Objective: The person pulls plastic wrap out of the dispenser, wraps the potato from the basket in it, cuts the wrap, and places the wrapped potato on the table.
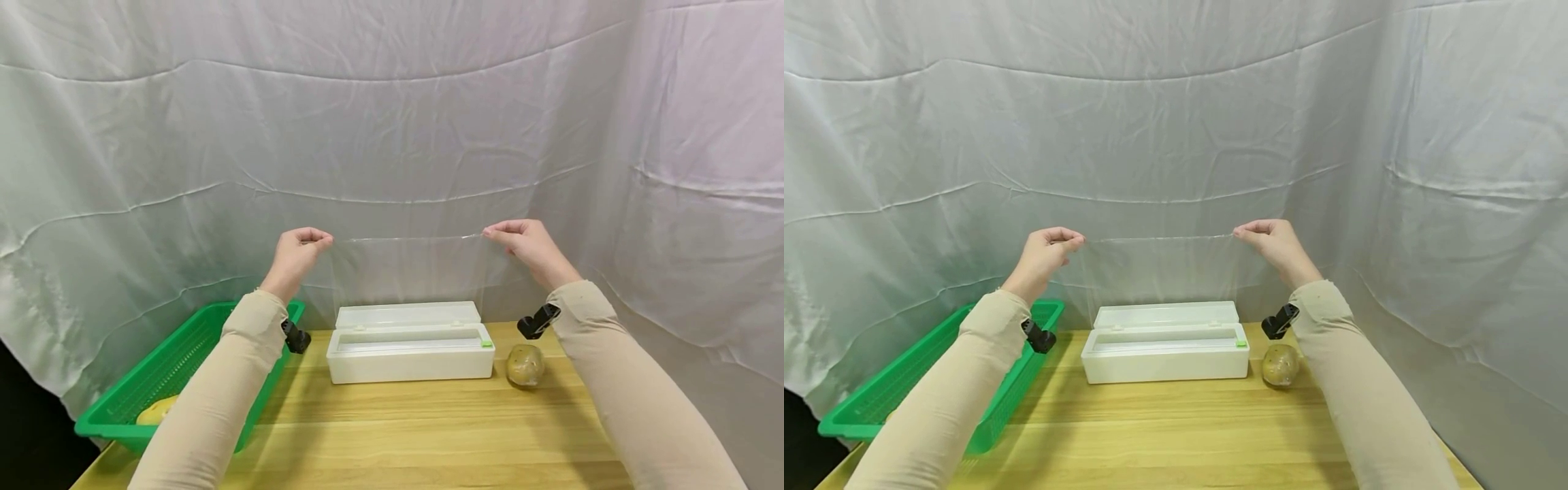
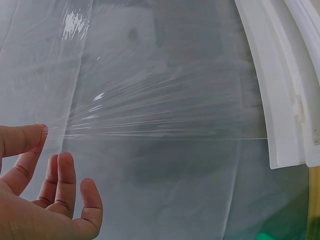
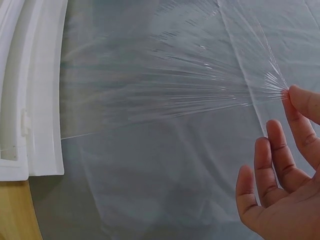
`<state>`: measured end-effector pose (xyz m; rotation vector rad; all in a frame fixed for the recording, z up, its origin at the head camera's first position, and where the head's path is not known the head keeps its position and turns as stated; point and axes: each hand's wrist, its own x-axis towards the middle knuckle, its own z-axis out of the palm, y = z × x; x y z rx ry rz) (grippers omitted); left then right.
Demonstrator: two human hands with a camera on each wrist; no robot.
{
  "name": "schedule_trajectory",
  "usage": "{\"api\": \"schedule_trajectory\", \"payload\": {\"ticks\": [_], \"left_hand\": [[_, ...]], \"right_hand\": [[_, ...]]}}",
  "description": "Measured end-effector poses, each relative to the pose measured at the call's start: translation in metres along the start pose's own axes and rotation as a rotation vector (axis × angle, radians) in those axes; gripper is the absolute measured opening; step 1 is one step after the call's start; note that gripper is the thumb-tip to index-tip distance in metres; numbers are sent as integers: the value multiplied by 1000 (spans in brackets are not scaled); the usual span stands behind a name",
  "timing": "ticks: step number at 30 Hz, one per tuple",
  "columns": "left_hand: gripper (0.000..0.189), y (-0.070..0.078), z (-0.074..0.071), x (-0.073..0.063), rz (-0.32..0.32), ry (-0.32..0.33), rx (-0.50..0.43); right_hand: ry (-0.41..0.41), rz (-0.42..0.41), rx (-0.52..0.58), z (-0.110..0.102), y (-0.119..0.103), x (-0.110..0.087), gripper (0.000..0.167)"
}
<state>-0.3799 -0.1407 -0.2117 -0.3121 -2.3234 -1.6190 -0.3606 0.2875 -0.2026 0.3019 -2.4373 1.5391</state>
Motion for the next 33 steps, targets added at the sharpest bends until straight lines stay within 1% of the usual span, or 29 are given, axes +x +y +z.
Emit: {"api": "schedule_trajectory", "payload": {"ticks": [4,12,17,22,33], "left_hand": [[23,3,-1,2,7,23,0],[22,10,-2,3,18,68,11],[22,12,-2,6,29,80,13],[23,14,-3,6,32,79,11],[24,20,-6,5,47,82,2]], "right_hand": [[15,-6,10,-1,-4,2,26],[34,-14,7,-2,-11,3,29],[47,-20,13,-2,-16,2,32],[48,-34,17,-1,-18,1,35],[72,-75,45,-3,-23,1,14]]}}
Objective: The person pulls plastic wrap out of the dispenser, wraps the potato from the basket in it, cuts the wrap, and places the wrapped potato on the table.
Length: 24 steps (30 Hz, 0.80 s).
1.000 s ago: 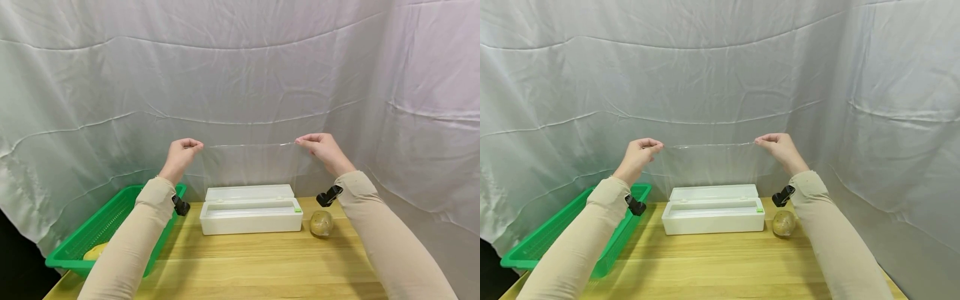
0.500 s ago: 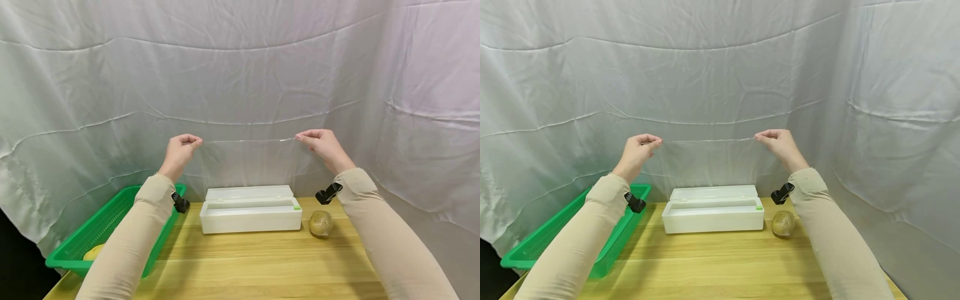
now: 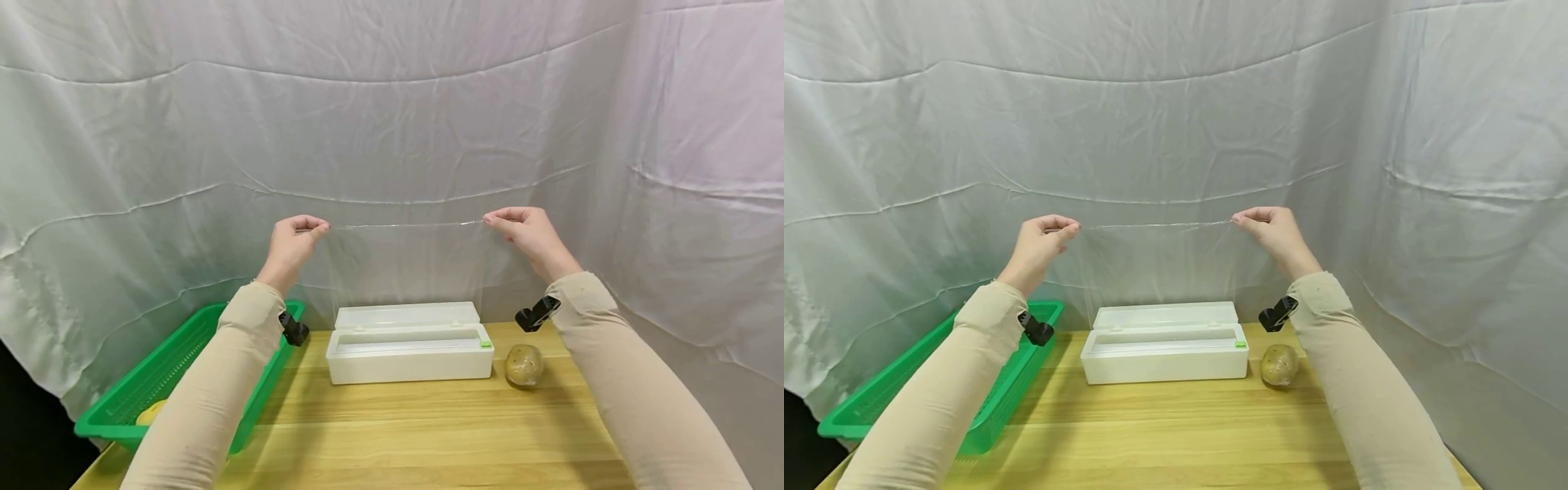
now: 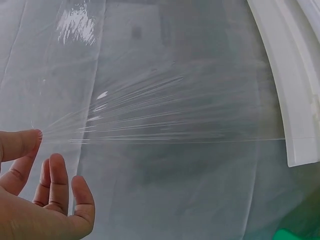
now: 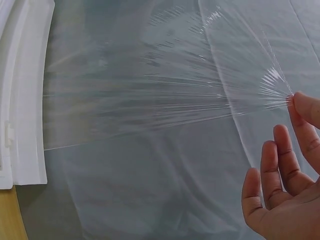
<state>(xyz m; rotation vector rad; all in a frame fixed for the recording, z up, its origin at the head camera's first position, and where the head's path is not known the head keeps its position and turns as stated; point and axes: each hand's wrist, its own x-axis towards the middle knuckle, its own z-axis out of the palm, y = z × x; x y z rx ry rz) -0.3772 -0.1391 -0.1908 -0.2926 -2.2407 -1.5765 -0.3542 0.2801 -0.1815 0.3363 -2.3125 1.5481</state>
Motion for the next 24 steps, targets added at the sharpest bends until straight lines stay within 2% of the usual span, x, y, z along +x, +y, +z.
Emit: {"api": "schedule_trajectory", "payload": {"ticks": [5,11,17,24], "left_hand": [[23,2,-1,1,12,8,-6],[22,5,-2,2,30,20,-11],[23,6,-2,4,40,31,-31],[20,9,-2,5,53,30,-37]], "right_hand": [[12,-6,18,-1,-3,0,9],[27,-15,21,-1,-4,1,26],[34,-22,29,-3,-6,2,20],[40,-21,24,-4,-6,4,21]]}}
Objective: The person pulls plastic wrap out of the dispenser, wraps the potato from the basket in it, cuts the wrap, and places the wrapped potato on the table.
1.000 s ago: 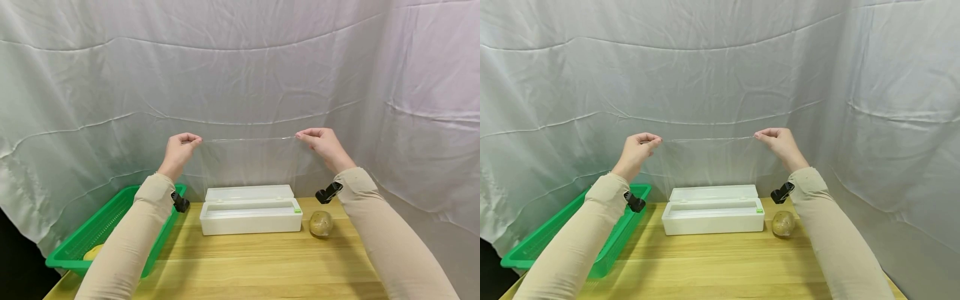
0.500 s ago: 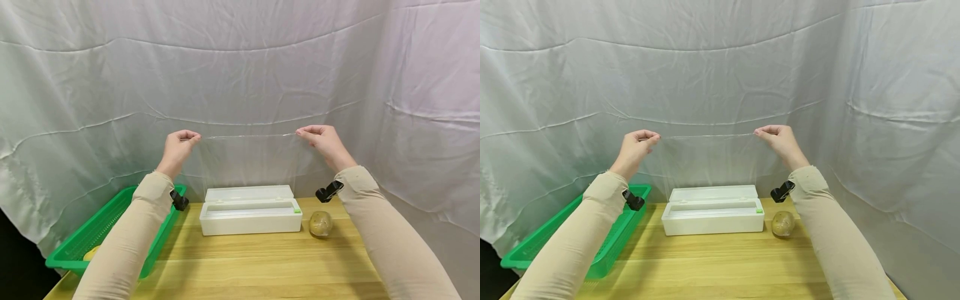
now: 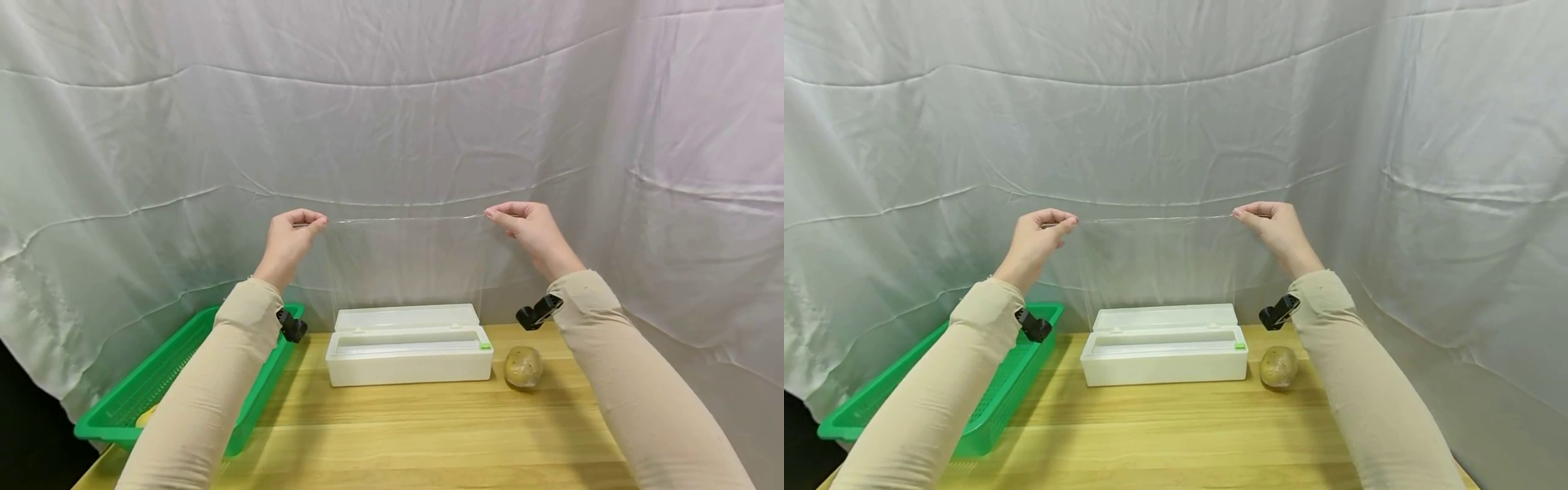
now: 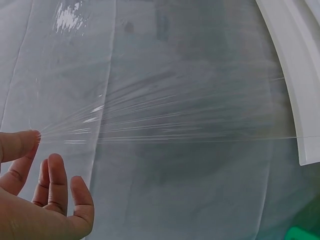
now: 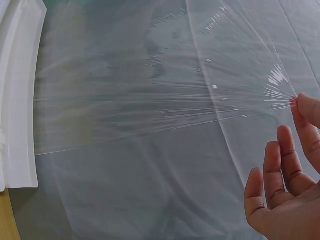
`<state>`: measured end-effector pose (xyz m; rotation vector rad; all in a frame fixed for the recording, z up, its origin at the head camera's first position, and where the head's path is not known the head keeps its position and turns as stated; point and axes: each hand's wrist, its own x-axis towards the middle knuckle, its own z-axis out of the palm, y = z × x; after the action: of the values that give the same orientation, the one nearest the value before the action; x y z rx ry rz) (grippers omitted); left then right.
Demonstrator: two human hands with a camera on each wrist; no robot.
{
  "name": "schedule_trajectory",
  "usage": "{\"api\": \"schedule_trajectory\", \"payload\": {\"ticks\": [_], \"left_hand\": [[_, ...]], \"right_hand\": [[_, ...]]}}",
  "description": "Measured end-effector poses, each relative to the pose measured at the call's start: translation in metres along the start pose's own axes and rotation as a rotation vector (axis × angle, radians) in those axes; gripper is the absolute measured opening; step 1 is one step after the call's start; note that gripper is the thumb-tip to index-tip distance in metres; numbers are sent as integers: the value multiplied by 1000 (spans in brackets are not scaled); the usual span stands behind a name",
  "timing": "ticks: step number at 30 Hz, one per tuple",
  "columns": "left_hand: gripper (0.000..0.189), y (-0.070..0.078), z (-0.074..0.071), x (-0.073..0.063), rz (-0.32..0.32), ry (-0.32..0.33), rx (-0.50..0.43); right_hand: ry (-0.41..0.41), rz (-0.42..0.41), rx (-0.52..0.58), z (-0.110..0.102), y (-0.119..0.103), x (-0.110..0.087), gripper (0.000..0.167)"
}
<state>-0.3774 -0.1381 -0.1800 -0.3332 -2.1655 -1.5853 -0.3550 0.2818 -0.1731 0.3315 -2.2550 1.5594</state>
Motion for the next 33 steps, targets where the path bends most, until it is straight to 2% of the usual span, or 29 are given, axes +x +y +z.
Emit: {"api": "schedule_trajectory", "payload": {"ticks": [10,15,20,25,28,33], "left_hand": [[28,6,-2,1,3,-1,10],[29,8,-3,1,4,-3,9],[32,11,-8,-5,12,-33,-7],[30,13,-18,-30,70,-111,11],[30,14,-26,-51,122,-163,34],[24,11,-39,-92,205,-288,35]], "right_hand": [[-6,-6,4,-2,-3,0,16],[-5,-17,8,-3,-6,-1,20],[1,-42,23,-7,-9,-9,14],[-26,-83,7,-13,-8,-29,10],[-60,-121,-30,-18,-9,-48,15],[-150,-204,-84,-24,-11,-89,19]]}}
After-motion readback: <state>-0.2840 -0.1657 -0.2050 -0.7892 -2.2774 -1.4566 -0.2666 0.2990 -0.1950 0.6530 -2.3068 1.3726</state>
